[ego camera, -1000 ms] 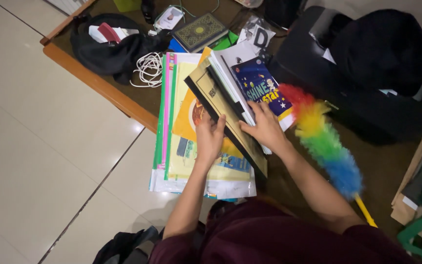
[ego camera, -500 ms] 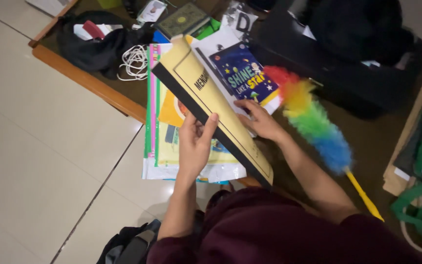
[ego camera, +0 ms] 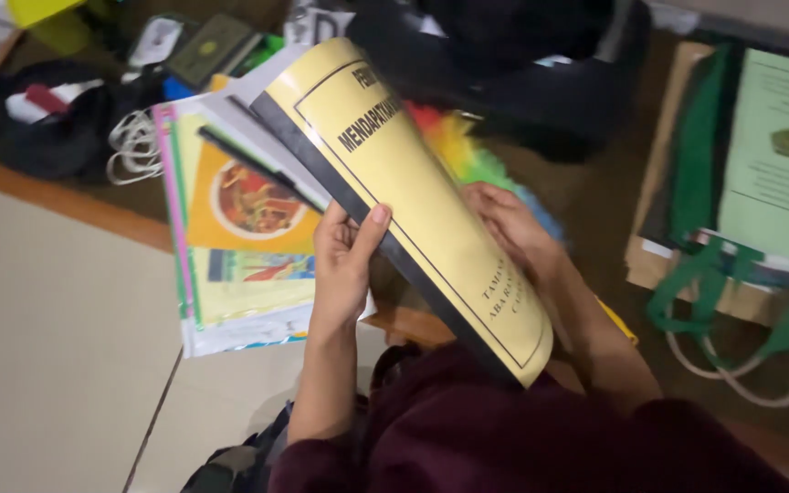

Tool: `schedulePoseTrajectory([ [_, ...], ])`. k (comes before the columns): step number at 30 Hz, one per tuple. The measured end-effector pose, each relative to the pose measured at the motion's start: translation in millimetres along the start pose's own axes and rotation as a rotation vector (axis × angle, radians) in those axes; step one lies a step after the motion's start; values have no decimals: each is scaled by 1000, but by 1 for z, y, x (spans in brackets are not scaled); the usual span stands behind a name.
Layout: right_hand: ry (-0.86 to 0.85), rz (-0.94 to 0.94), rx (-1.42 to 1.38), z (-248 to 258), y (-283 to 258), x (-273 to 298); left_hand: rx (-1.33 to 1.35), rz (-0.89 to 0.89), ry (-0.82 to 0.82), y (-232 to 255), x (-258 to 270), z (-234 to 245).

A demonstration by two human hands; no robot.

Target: The recorder is dusting and organizing various items on a desk, including books, documents, and bags.

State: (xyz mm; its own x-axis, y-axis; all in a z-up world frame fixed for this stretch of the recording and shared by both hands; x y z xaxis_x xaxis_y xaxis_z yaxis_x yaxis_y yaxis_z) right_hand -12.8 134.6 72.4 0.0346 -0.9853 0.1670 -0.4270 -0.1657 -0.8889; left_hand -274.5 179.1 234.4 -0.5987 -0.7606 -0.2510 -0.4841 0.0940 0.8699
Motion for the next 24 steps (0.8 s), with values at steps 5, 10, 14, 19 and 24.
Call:
schedulePoseTrajectory([
  [5, 111, 118, -112, 72, -40, 79, 68, 66, -64, -37, -23, -67],
  [10, 382, 253, -5, 152, -71, 172, 144, 150, -195, -89, -45, -133],
  [14, 625, 388, 111, 197, -94, 245, 181, 210, -276, -141, -67, -190],
  [19, 833, 456, 190, 273, -100, 330, 114, 291, -308, -221, -107, -258],
  [24, 1061, 429, 340, 334, -109, 389, -21, 395, -307, -315, -150, -311],
])
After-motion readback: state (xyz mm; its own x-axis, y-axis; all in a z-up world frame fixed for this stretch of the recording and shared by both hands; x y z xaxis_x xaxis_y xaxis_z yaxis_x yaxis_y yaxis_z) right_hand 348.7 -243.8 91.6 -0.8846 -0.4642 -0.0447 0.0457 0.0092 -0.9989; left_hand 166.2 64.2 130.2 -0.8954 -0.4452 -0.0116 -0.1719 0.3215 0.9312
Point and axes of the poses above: each hand's wrist, its own x-axis away from the middle knuckle, its own z-axis out of the back of the hand, y = z × x, the point moved 3 cm from there along -x, towards the middle knuckle, and after that the axes turned 9 degrees about -y, right-handed, at the moved point
